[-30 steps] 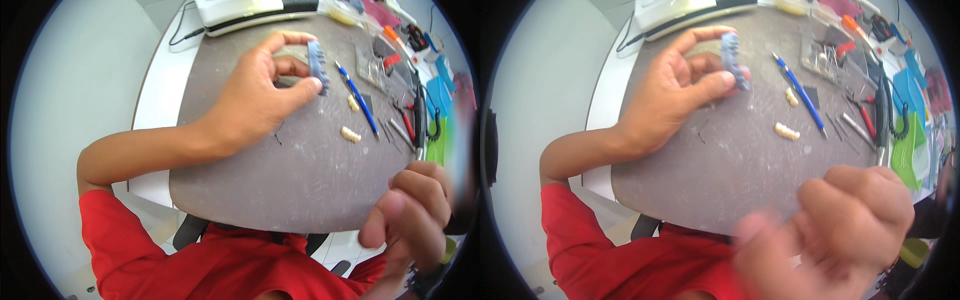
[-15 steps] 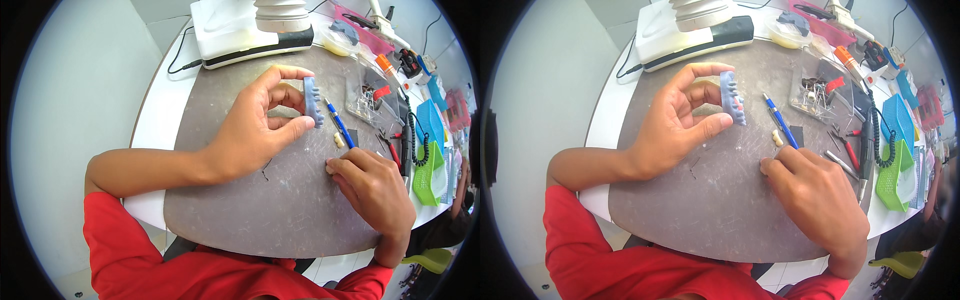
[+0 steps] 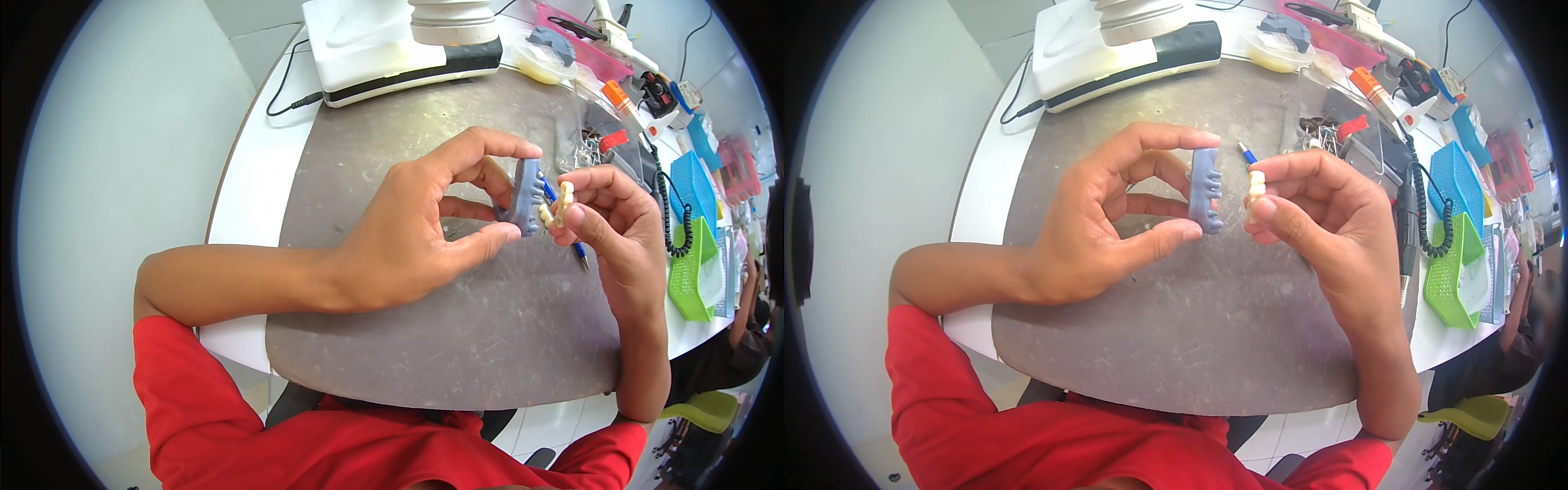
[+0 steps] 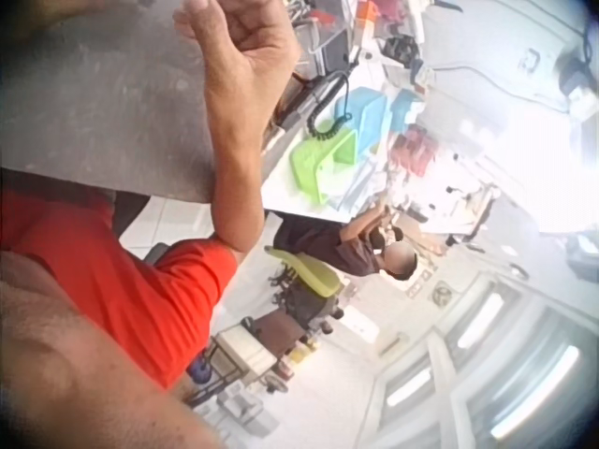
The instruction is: The person uses a blue pen-like tool to mark a grey dental mold. They then use a rotary tool to grind and shape a small set of artificial teeth. The person repeatedly fits the teeth into the mold to check alignment and continues refining the shape with the rotary tool.
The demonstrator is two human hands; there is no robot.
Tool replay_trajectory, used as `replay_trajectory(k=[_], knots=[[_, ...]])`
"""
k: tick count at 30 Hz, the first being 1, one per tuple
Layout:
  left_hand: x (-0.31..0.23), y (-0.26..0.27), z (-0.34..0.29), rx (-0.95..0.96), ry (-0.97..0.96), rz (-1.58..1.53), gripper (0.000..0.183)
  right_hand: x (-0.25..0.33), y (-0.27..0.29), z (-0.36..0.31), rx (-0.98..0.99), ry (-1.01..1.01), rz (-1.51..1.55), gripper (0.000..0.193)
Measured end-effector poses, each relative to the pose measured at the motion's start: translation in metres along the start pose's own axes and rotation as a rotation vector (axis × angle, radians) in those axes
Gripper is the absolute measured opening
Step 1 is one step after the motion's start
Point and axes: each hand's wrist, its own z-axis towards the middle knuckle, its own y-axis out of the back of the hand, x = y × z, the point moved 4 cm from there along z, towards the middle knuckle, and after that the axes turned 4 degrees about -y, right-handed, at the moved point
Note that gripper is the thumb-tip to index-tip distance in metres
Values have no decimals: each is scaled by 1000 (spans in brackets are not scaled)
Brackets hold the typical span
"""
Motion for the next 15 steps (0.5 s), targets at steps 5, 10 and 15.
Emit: replay_trajectory(k=[5, 10, 15], knots=[[0, -2, -2, 16, -12, 36, 57, -6, -5, -1, 19, 20, 52, 26], [2, -3, -3, 26, -19, 38, 59, -7, -8, -1, 40, 18, 44, 24], [2, -4, -3, 25, -17, 32, 59, -8, -9, -1, 51, 17, 53, 24]])
